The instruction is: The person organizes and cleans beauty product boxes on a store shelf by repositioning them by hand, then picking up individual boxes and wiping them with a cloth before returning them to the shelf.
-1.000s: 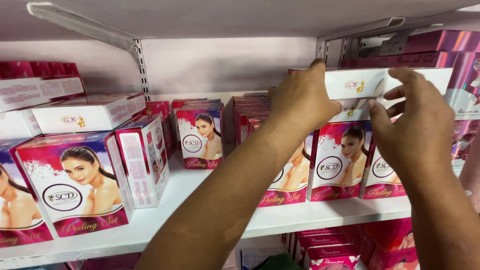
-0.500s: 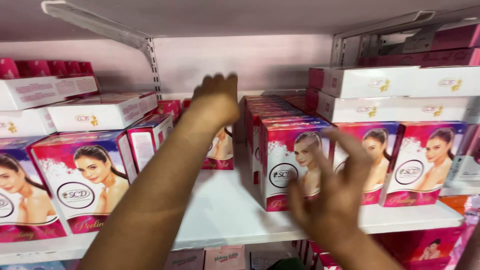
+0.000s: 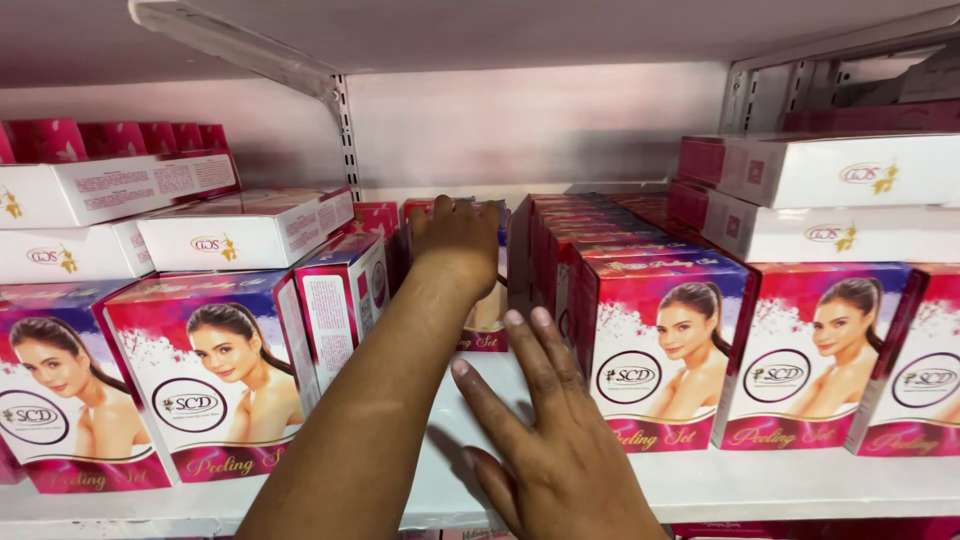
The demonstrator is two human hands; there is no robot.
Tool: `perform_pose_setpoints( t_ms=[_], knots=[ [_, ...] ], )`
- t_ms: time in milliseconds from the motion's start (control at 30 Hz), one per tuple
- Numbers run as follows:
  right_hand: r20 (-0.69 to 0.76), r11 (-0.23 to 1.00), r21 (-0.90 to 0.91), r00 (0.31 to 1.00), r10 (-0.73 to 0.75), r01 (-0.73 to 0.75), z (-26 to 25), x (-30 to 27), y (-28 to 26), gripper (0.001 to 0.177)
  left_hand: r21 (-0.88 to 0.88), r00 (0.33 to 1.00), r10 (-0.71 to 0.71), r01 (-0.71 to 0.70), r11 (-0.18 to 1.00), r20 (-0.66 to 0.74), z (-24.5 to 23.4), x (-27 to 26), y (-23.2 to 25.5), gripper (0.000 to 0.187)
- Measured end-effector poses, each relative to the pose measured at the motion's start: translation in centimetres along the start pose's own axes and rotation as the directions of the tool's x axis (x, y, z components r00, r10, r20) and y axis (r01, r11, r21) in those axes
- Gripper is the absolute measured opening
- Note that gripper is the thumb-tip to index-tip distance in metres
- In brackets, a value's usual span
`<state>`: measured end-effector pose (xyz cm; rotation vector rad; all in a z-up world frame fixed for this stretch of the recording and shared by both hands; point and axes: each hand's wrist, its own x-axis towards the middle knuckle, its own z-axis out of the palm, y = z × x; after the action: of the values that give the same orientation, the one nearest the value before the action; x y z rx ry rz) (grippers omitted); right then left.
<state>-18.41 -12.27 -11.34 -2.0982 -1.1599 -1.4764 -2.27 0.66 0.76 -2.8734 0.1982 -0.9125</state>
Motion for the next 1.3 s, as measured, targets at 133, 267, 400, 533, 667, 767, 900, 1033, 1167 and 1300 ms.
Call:
perform_pose_setpoints(
  t_ms=[133, 267, 400, 533, 667, 767, 900, 1033, 1167, 1300],
  knots=[
    [0.048, 0.999, 0.009, 0.998, 0.034, -0.035, -0.1, 0.3, 0.0, 0.076, -0.052, 0.999, 0.039, -0.039, 0.998, -0.001, -1.5, -1.7, -0.3, 0.065],
    [0.050, 0.998, 0.019, 0.997, 0.056, -0.057, -0.1, 0.3, 0.0, 0.078, -0.085, 0.996, 0.081, -0.077, 0.993, 0.046, -3.4, -2.7, -0.4, 0.083],
    [0.054, 0.988, 0.011, 0.986, 0.155, -0.156, -0.1, 0.3, -0.2, 0.081, -0.049, 0.982, 0.115, -0.109, 0.993, 0.150, -5.5, -3.9, -0.4, 0.091],
    [-0.044, 0.986, -0.003, 0.985, 0.168, -0.168, 0.2, -0.4, -0.3, 0.083, -0.050, 0.972, 0.157, -0.151, 0.987, 0.172, -7.4, -6.4, -0.6, 0.095],
    [-0.109, 0.989, 0.014, 0.983, 0.148, -0.148, 0.1, -0.8, -0.5, 0.091, -0.112, 0.968, 0.207, -0.192, 0.975, 0.141, -9.6, -10.1, -1.1, 0.093],
    [-0.140, 0.992, 0.022, 0.983, 0.122, -0.120, 0.0, -0.9, -0.4, 0.099, -0.189, 0.956, 0.288, -0.273, 0.943, 0.058, -10.3, -12.6, -2.4, 0.092],
    [-0.047, 0.960, 0.181, 0.973, 0.227, -0.215, -0.2, -1.1, -0.2, 0.108, -0.313, 0.914, 0.403, -0.395, 0.864, -0.039, -13.2, -15.9, -3.7, 0.103],
    [0.073, 0.928, 0.282, 0.970, 0.233, -0.244, -1.1, -0.9, -0.5, 0.119, -0.387, 0.908, 0.411, -0.408, 0.827, -0.080, -12.8, -17.2, -4.7, 0.100],
    [0.159, 0.907, 0.188, 0.923, 0.350, -0.377, -1.4, 0.0, -0.7, 0.127, -0.414, 0.868, 0.307, -0.463, 0.784, -0.389, -8.5, -18.8, -4.2, 0.105],
    [0.104, 0.890, 0.240, 0.921, 0.375, -0.389, -1.2, -0.3, -0.9, 0.122, -0.662, 0.900, -0.059, -0.272, 0.699, -0.432, -4.9, -21.9, -2.6, 0.105]
  ],
)
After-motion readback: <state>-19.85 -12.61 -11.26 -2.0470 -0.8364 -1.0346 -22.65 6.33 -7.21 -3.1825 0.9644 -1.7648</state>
